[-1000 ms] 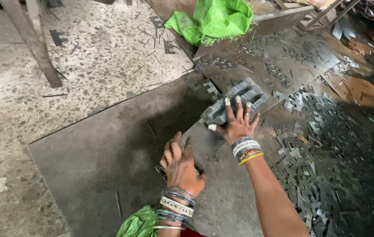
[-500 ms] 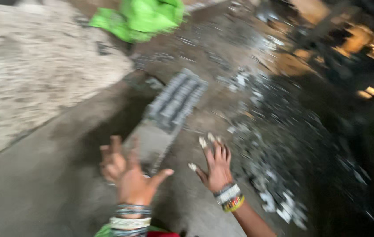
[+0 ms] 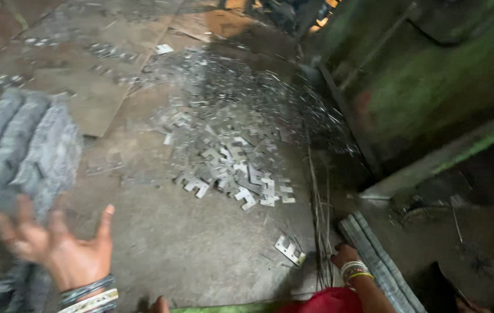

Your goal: The person sorts and stacks small metal plates by picking them from a pile on the floor and placing them onto a growing stack.

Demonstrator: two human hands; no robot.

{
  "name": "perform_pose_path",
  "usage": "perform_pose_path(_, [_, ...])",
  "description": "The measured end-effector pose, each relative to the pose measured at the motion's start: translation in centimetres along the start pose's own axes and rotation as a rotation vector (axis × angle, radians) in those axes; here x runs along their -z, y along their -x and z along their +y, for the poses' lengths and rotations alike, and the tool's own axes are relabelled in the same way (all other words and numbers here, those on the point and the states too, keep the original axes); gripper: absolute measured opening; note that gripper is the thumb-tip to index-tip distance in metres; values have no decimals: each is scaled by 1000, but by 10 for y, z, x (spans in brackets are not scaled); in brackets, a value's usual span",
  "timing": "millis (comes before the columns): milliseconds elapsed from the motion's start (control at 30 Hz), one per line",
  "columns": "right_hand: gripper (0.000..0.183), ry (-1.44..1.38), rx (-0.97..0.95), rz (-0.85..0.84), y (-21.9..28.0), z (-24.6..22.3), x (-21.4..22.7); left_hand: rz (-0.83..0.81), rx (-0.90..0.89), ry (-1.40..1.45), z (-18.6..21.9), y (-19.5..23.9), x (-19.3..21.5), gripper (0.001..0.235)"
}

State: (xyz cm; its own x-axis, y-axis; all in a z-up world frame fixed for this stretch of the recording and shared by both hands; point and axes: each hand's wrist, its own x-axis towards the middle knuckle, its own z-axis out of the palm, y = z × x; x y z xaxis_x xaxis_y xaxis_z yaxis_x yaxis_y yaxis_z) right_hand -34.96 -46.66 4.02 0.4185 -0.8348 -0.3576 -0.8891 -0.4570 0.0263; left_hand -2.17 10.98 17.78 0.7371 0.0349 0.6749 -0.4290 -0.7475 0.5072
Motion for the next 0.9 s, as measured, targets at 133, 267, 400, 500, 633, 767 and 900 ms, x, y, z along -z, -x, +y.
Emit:
perform_pose_path(133, [65,-242,-119,24,-22,6,-17,-219,-27,-67,-7,34,-69,68])
perform_pose_path(267, [53,-208,13,32,-39,-2,-26,-388,151,-33,-34,52,-120,75])
perform_pose_path(400, [53,-210,-189,0,-38,-5,-17,-546,504,540,-54,60,-150,63])
perform_pose_path(500, [68,-369,-438,-2,-43,-10,1,-614,504,528,-57,53,-151,59])
perform_pose_path(633, [66,-350,-352,287,-41,-25,15,-652,695,586,-41,49,-143,56])
perform_pose_path(767, [57,-456,-12,427,-52,-86,8,-557,615,779,-27,44,-136,54])
perform_pose_path(900, [58,-679,151,411,-102,-197,17,-666,745,776,-21,41,-128,56])
